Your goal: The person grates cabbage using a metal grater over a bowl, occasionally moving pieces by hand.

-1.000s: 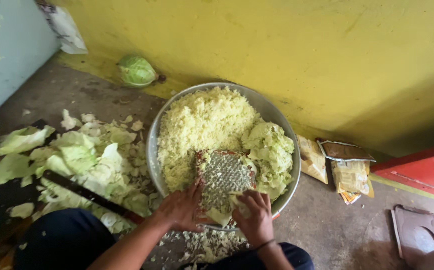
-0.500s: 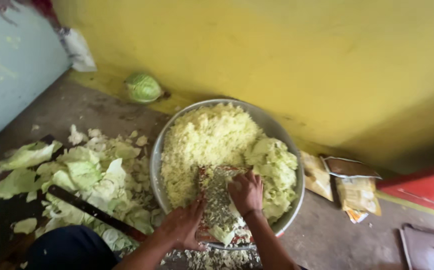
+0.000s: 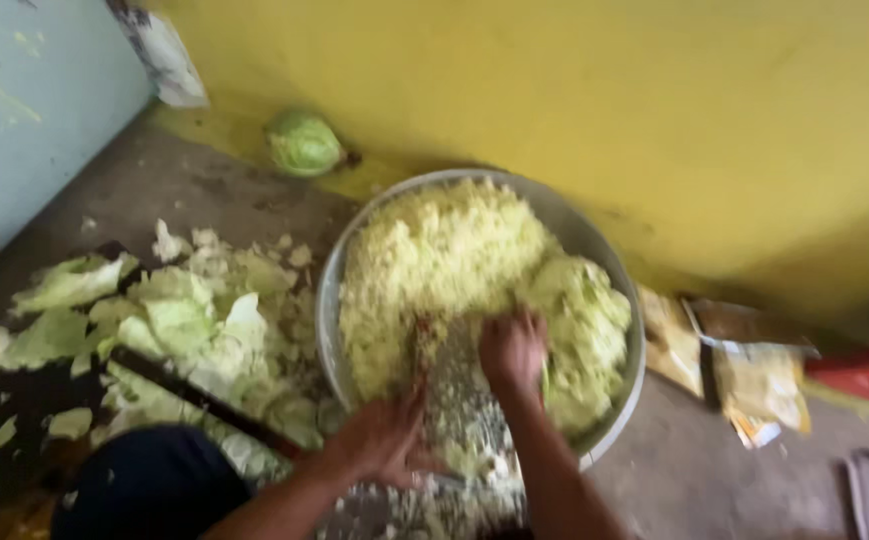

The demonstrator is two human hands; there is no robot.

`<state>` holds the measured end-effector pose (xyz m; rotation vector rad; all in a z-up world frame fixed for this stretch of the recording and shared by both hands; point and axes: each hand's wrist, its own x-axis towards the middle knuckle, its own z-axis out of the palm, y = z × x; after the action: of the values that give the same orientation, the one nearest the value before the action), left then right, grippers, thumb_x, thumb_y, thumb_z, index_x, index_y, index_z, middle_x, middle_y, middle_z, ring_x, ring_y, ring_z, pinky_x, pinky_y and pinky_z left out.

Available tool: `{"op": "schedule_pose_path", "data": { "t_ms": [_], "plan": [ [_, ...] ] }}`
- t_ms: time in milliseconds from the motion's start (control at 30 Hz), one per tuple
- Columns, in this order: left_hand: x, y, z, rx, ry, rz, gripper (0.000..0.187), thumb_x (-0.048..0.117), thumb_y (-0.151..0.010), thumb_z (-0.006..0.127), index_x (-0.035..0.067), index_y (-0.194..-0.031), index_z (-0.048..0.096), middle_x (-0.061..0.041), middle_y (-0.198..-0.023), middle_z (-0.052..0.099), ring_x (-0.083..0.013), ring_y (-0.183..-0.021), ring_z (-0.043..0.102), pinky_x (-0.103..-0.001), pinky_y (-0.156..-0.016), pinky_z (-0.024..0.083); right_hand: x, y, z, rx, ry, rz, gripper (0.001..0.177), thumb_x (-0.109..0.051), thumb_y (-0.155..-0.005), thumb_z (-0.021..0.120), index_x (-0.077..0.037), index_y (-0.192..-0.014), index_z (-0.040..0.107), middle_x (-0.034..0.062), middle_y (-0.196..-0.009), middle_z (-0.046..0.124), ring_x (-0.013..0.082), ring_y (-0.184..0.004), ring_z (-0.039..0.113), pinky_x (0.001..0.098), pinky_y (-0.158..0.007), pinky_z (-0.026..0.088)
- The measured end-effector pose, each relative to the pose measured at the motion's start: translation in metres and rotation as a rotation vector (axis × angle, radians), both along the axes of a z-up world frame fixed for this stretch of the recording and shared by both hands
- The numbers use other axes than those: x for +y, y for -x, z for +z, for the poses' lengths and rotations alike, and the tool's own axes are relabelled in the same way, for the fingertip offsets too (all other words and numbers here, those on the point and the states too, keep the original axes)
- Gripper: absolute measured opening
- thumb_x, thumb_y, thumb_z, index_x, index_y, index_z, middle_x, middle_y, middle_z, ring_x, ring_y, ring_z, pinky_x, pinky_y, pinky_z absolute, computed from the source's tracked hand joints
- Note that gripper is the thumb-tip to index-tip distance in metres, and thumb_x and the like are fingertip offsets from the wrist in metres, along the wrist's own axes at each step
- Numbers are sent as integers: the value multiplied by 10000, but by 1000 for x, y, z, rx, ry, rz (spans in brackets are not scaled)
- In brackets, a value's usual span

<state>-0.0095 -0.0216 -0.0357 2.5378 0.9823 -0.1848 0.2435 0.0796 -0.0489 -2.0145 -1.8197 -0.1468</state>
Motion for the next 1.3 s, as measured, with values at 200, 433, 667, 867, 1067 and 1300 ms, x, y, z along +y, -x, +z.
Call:
{"op": "schedule_pose_path", "data": {
  "t_ms": [200,433,667,867,1067,1300],
  "plan": [
    [14,-6,47,60,71,70,1437,741,-668,847,-66,-1577,79,-336,-1629,134,-480,-996,614,-534,-882,536,-44,1,23,158,-40,-38,188,-240,-882,672,-93,-770,706,96,-960,675,336,-987,570,498,-882,459],
    [15,-24,0,96,-90,-6,1460,881,-685,722,-129,-1527,88,-429,-1589,162,-451,-1059,630,-495,-757,586,-85,9,30,99,-97,-74,170,-265,-863,708,-112,-790,701,78,-900,671,318,-918,566,494,-796,439],
    [23,-8,42,152,208,36,1486,792,-690,720,-96,-1632,-10,-372,-1667,145,-446,-1149,636,-473,-940,575,32,4,7,37,33,-33,204,-252,-807,649,-71,-842,739,139,-1111,678,392,-1120,567,537,-925,417],
    [17,-12,-7,16,-72,-14,1510,841,-681,830,-131,-1538,53,-413,-1553,200,-512,-1159,569,-556,-854,541,-97,6,32,67,43,20,200,-235,-889,581,-66,-813,655,148,-1047,640,336,-1025,567,495,-911,453],
    [23,-1,-25,-34,20,-72,1548,816,-664,820,-180,-1577,66,-448,-1623,169,-483,-1089,631,-497,-889,576,4,14,-1,-39,227,-13,180,-232,-904,585,-87,-923,689,132,-1132,640,320,-1120,541,491,-987,422],
    [14,-15,32,-25,-27,-23,1626,790,-571,883,-172,-1539,-1,-432,-1576,121,-518,-1191,556,-489,-934,554,0,20,24,107,166,11,188,-211,-913,586,-53,-963,675,164,-1162,643,347,-1131,547,518,-990,428]
  ]
}}
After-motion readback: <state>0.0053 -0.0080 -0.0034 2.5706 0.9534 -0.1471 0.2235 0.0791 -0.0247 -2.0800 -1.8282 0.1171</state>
